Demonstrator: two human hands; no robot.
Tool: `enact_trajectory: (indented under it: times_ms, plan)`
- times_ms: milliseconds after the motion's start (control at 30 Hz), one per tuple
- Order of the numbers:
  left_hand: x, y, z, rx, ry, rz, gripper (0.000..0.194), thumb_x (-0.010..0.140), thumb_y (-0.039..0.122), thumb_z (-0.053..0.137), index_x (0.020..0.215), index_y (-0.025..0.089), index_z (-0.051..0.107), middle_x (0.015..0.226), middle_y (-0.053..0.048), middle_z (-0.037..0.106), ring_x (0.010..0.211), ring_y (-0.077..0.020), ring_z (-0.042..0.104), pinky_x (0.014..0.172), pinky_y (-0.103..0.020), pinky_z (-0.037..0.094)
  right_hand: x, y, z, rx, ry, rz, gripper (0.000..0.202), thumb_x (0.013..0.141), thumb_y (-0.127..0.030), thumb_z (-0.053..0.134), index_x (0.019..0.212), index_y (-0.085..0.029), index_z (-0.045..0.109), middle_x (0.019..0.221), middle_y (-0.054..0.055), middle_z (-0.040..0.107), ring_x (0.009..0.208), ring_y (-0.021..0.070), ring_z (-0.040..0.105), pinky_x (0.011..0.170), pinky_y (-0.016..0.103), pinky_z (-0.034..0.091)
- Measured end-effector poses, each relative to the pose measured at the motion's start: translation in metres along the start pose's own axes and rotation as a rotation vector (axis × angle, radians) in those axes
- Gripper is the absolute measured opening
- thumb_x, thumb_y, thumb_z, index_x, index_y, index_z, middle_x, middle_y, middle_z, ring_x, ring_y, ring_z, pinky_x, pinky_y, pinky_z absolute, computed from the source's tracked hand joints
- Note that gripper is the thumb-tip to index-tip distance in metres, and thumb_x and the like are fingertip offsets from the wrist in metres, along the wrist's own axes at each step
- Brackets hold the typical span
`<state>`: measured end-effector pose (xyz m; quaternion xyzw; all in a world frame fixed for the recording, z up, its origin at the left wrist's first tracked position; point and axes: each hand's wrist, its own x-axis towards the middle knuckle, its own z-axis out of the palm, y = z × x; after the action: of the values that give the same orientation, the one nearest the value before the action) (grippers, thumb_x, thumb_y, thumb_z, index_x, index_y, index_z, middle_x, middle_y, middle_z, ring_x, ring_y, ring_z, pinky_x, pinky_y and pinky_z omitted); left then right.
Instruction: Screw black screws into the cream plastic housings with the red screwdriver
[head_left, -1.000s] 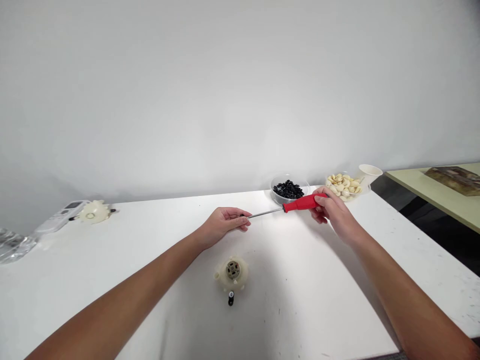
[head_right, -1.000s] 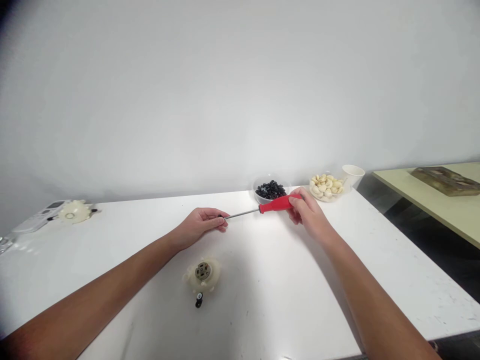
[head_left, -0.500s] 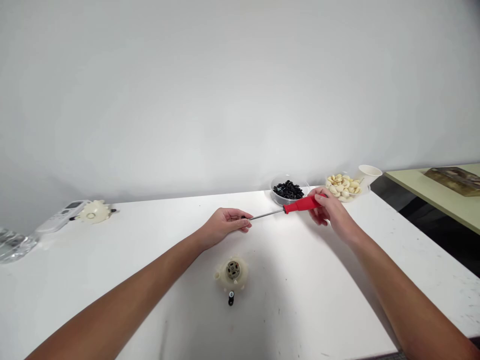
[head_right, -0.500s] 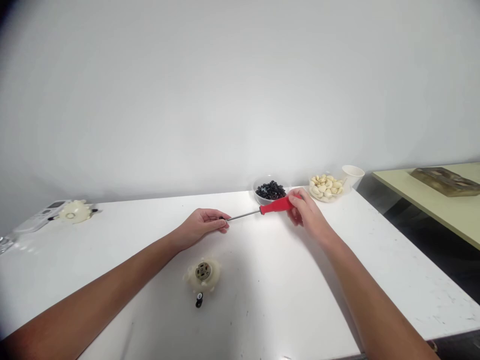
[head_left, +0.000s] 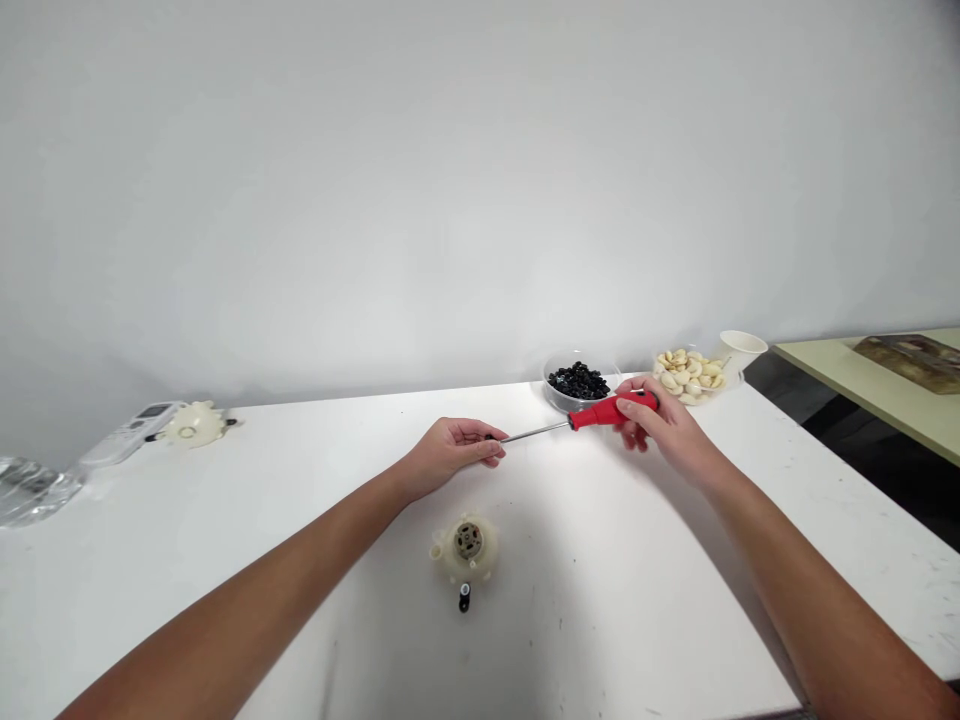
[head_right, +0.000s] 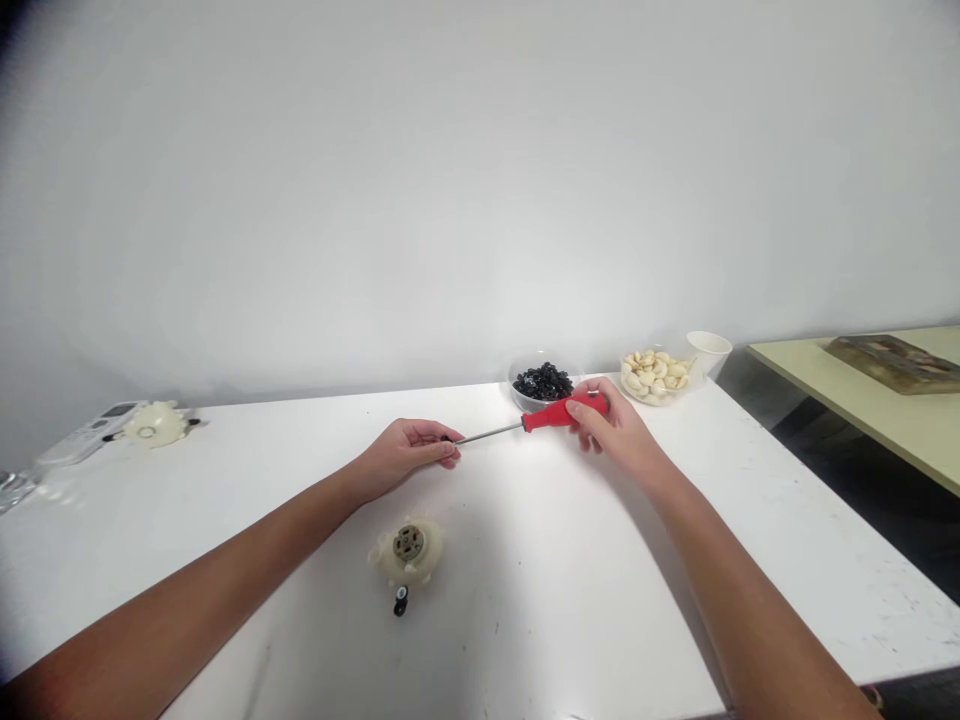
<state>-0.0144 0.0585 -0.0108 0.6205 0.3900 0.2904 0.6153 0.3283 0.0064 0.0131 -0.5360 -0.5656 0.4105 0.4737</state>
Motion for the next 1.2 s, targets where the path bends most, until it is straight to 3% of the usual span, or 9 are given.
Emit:
enact_trajectory:
  times_ms: [67,167,233,367,567,767,933,1100,1200]
  plan:
    - [0.0,0.0,0.0,0.005,0.008,-0.001,0.035,0.085,0.042,0.083,0.108,0.016,0.08,0.093,-0.01,0.08,0.083,-0.0196,0.075,0.087,-0.034,0.06,0.0,-0.001,-0.001,0.035,-0.03,-0.016,0.03,0.093,-0.052,0.07,0.096,-0.025,0.058,0.065,-0.001,0.066,0.055,0.0158,0.055,0.054,0.028,0.041]
    - [0.0,0.001,0.0,0.012,-0.003,-0.009,0.035,0.084,0.042,0.083,0.108,0.016,0.08,0.093,-0.009,0.08,0.083,-0.0197,0.075,0.087,-0.034,0.06,-0.001,0.0,-0.002,-0.108,0.003,0.005,0.04,0.096,-0.055,0.064,0.075,-0.023,0.052,0.05,-0.003,0.054,0.047,0.0137,0.045,0.05,0.028,0.035]
    - [-0.001,0.002,0.001,0.014,-0.014,-0.014,0.035,0.084,0.042,0.084,0.108,0.016,0.08,0.092,-0.009,0.081,0.083,-0.0199,0.075,0.086,-0.034,0.061,0.0,0.0,-0.002,-0.073,0.011,0.013,0.035,0.096,-0.053,0.062,0.08,-0.024,0.054,0.053,-0.002,0.057,0.048,0.0152,0.047,0.05,0.029,0.036]
    - [-0.001,0.002,0.0,0.02,-0.012,-0.018,0.034,0.084,0.042,0.084,0.107,0.017,0.081,0.093,-0.009,0.081,0.084,-0.0198,0.075,0.087,-0.033,0.061,0.0,-0.001,-0.004,0.191,-0.103,-0.025,0.021,0.09,-0.042,0.068,0.095,-0.027,0.053,0.065,-0.002,0.065,0.058,0.0184,0.056,0.055,0.03,0.044]
    - [0.0,-0.001,-0.002,-0.018,-0.013,-0.021,0.034,0.085,0.041,0.084,0.108,0.016,0.08,0.094,-0.01,0.08,0.083,-0.0188,0.076,0.086,-0.032,0.06,0.001,0.001,-0.005,-0.138,0.026,0.038,0.045,0.1,-0.059,0.055,0.072,-0.023,0.052,0.047,-0.003,0.051,0.043,0.014,0.045,0.049,0.03,0.036]
    - [0.0,0.0,-0.001,-0.002,-0.012,-0.018,0.033,0.086,0.04,0.084,0.109,0.017,0.08,0.095,-0.009,0.081,0.083,-0.0189,0.076,0.086,-0.032,0.06,0.0,-0.001,-0.003,0.088,-0.055,0.033,0.024,0.099,-0.048,0.059,0.094,-0.026,0.054,0.063,-0.004,0.058,0.054,0.0158,0.052,0.051,0.028,0.04]
    - [-0.001,0.004,0.002,0.017,-0.022,-0.025,0.033,0.085,0.039,0.084,0.107,0.015,0.08,0.093,-0.009,0.08,0.082,-0.0187,0.075,0.083,-0.031,0.06,-0.001,-0.004,-0.006,-0.221,0.092,-0.009,0.052,0.1,-0.062,0.054,0.067,-0.022,0.047,0.047,-0.004,0.043,0.043,0.0119,0.039,0.045,0.028,0.031]
    - [-0.001,0.007,0.004,0.016,-0.016,-0.03,0.034,0.085,0.04,0.084,0.11,0.016,0.08,0.094,-0.008,0.08,0.081,-0.0178,0.074,0.085,-0.031,0.06,0.003,0.002,0.0,0.059,0.017,0.033,0.033,0.095,-0.056,0.065,0.102,-0.024,0.063,0.064,-0.001,0.065,0.048,0.0168,0.058,0.05,0.029,0.045]
    - [0.0,0.006,0.003,-0.002,-0.031,-0.023,0.038,0.087,0.041,0.082,0.115,0.017,0.079,0.098,-0.009,0.08,0.082,-0.0175,0.074,0.086,-0.031,0.06,0.004,0.003,0.004,0.161,0.033,0.045,0.029,0.093,-0.051,0.069,0.098,-0.023,0.062,0.064,-0.001,0.065,0.046,0.0148,0.057,0.05,0.028,0.045]
